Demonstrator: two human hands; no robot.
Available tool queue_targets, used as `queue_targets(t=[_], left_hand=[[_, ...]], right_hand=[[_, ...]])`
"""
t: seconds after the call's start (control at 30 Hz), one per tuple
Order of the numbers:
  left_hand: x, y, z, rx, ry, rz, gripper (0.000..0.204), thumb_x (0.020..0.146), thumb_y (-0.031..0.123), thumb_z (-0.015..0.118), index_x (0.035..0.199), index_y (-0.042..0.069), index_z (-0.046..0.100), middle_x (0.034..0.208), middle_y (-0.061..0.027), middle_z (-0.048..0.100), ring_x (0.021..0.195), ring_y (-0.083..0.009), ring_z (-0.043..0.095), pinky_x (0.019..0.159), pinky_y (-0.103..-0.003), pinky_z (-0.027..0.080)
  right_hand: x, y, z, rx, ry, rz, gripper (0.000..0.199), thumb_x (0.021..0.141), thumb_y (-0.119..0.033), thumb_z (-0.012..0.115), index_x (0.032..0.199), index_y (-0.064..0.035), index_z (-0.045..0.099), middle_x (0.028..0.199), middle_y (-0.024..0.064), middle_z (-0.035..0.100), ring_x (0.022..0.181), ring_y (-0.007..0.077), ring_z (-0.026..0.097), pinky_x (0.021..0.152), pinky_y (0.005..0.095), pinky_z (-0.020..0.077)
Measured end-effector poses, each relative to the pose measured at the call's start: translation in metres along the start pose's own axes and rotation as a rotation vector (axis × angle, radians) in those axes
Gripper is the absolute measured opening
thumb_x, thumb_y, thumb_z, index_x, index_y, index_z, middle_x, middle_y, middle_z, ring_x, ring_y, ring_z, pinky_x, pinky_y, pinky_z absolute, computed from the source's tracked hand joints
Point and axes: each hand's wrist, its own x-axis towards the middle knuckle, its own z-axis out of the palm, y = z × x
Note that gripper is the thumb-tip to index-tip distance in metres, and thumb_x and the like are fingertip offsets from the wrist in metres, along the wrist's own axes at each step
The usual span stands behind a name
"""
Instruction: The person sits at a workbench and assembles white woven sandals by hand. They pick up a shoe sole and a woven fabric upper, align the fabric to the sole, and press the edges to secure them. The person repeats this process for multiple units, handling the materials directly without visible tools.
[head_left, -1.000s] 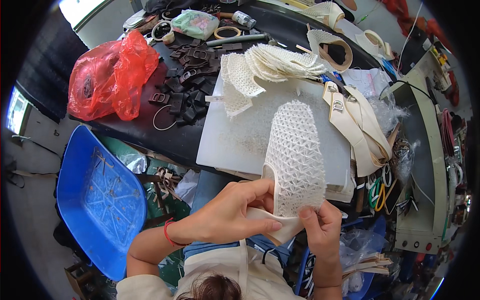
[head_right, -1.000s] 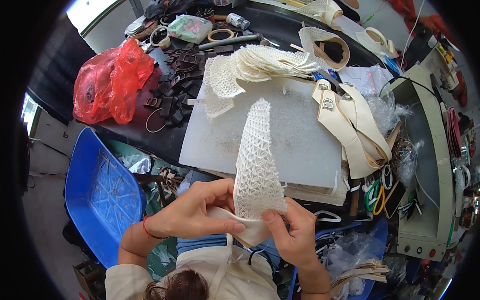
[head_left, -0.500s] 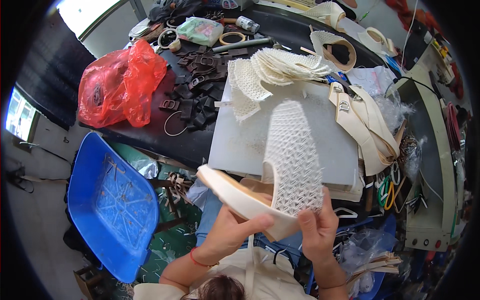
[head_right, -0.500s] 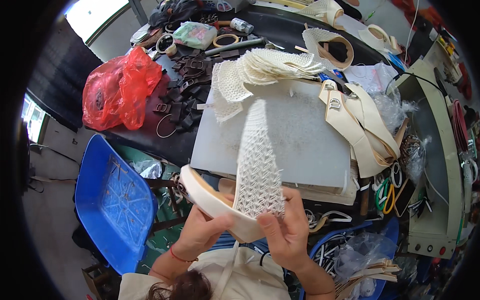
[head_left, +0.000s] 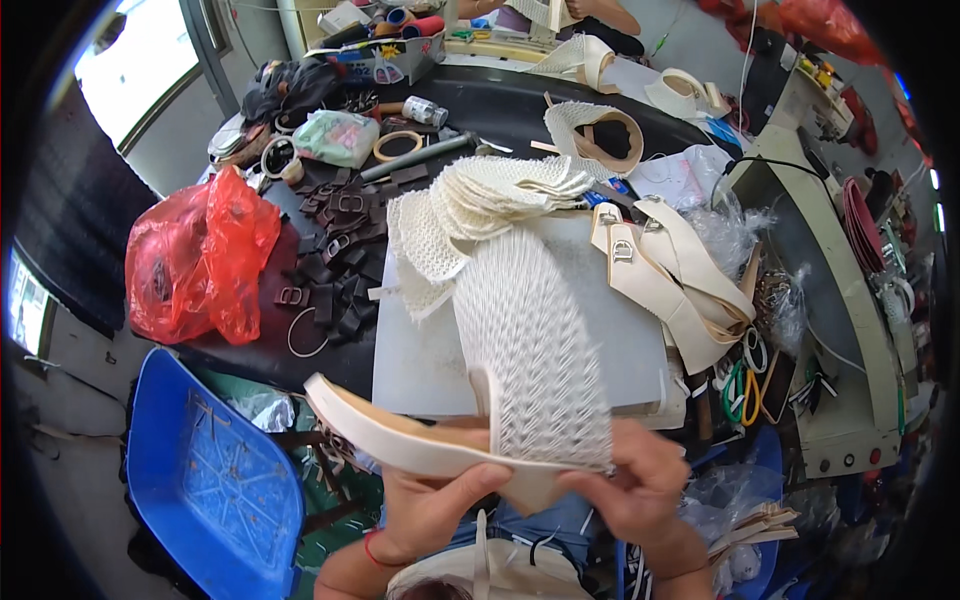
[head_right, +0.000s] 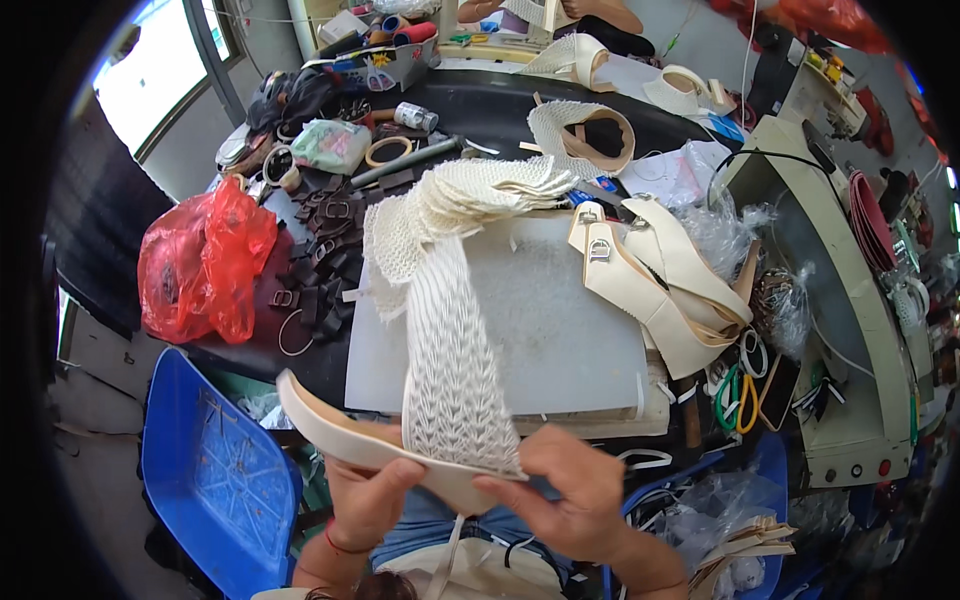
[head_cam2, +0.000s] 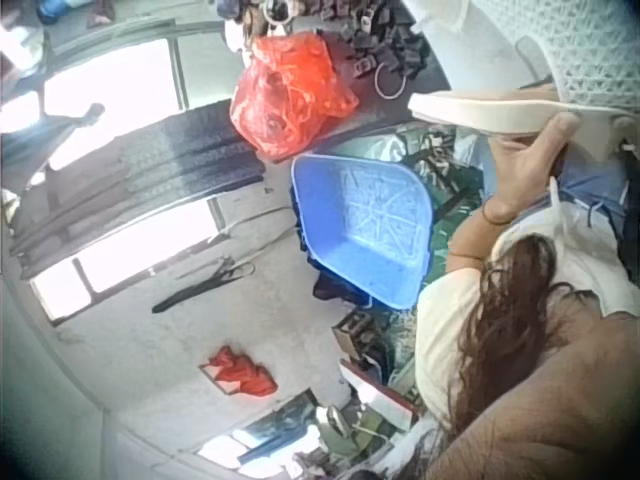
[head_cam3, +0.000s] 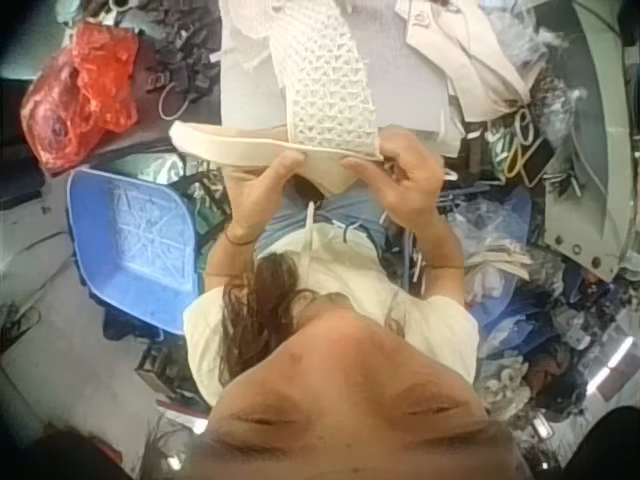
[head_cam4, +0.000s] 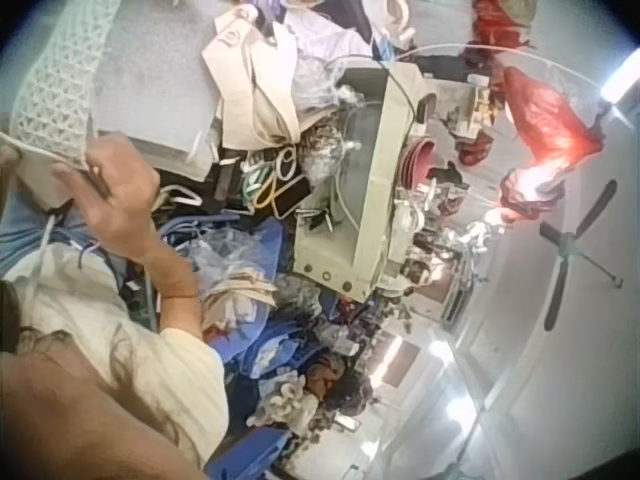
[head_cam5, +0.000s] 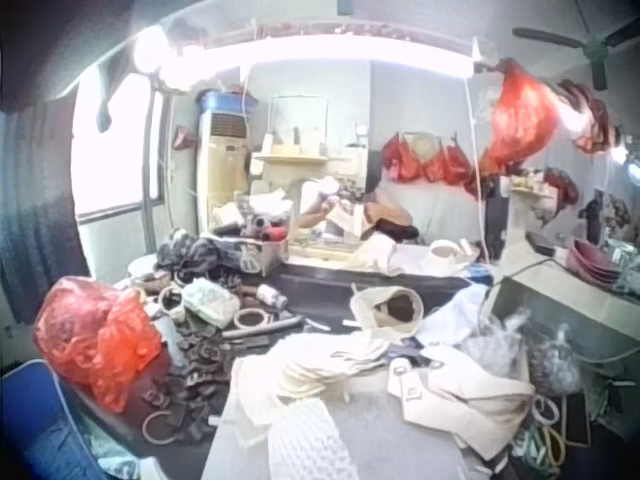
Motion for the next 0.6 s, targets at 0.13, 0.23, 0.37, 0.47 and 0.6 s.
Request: queue_targets(t=[0.13, 0.23, 0.37, 0.47, 0.6], left_hand=[[0.082, 0.039, -0.016, 0.341, -0.397, 0.170, 0.025, 0.079, 0.006, 0.068, 0.102, -0.003, 0.062, 0.097, -0.0115, 0.066, 0.088, -0.0155, 0.063, 0.078, -0.028, 0.049], [0.157, 0.058, -0.017, 0.887, -0.320, 0.281, 0.019, 0.088, 0.004, 0.054, 0.103, -0.003, 0.062, 0.093, -0.0084, 0.067, 0.088, -0.0106, 0.060, 0.077, -0.024, 0.047], [0.260, 0.029, -0.026, 1.079, -0.308, 0.493, 0.021, 0.085, 0.002, 0.048, 0.100, -0.002, 0.062, 0.089, -0.0172, 0.066, 0.084, -0.0246, 0.065, 0.074, -0.030, 0.049], [0.318, -0.016, -0.028, 1.207, -0.458, 0.343, 0.031, 0.077, -0.001, 0.046, 0.101, 0.003, 0.065, 0.099, -0.0184, 0.064, 0.092, -0.0313, 0.062, 0.083, -0.036, 0.048], [0.343, -0.052, -0.030, 1.391, -0.797, 0.109, 0.025, 0.081, 0.012, 0.054, 0.103, 0.005, 0.064, 0.105, -0.0128, 0.063, 0.099, -0.0276, 0.058, 0.088, -0.035, 0.043]], right_hand=[[0.088, -0.018, -0.037, -0.415, 0.231, -0.482, 0.026, 0.065, -0.002, 0.077, 0.084, 0.0010, 0.060, 0.071, 0.0108, 0.060, 0.059, 0.0219, 0.057, 0.054, 0.0307, 0.0459], [0.178, 0.009, -0.072, -0.587, 0.316, -0.637, 0.017, 0.075, -0.003, 0.068, 0.089, 0.0006, 0.059, 0.071, 0.0091, 0.056, 0.058, 0.0174, 0.056, 0.054, 0.0274, 0.0430], [0.298, 0.087, -0.131, -0.923, 0.399, -0.603, 0.021, 0.079, -0.013, 0.064, 0.097, -0.0018, 0.062, 0.090, 0.0149, 0.064, 0.079, 0.0327, 0.061, 0.072, 0.0363, 0.0473], [0.317, 0.143, -0.132, -0.914, 0.459, -0.338, 0.024, 0.079, -0.016, 0.063, 0.099, -0.0025, 0.063, 0.096, 0.0160, 0.064, 0.089, 0.0325, 0.061, 0.081, 0.0380, 0.0464], [0.259, 0.152, -0.085, -0.667, 0.237, -0.272, 0.025, 0.078, -0.016, 0.065, 0.098, 0.0001, 0.063, 0.095, 0.0167, 0.064, 0.090, 0.0315, 0.060, 0.081, 0.0365, 0.0460]])
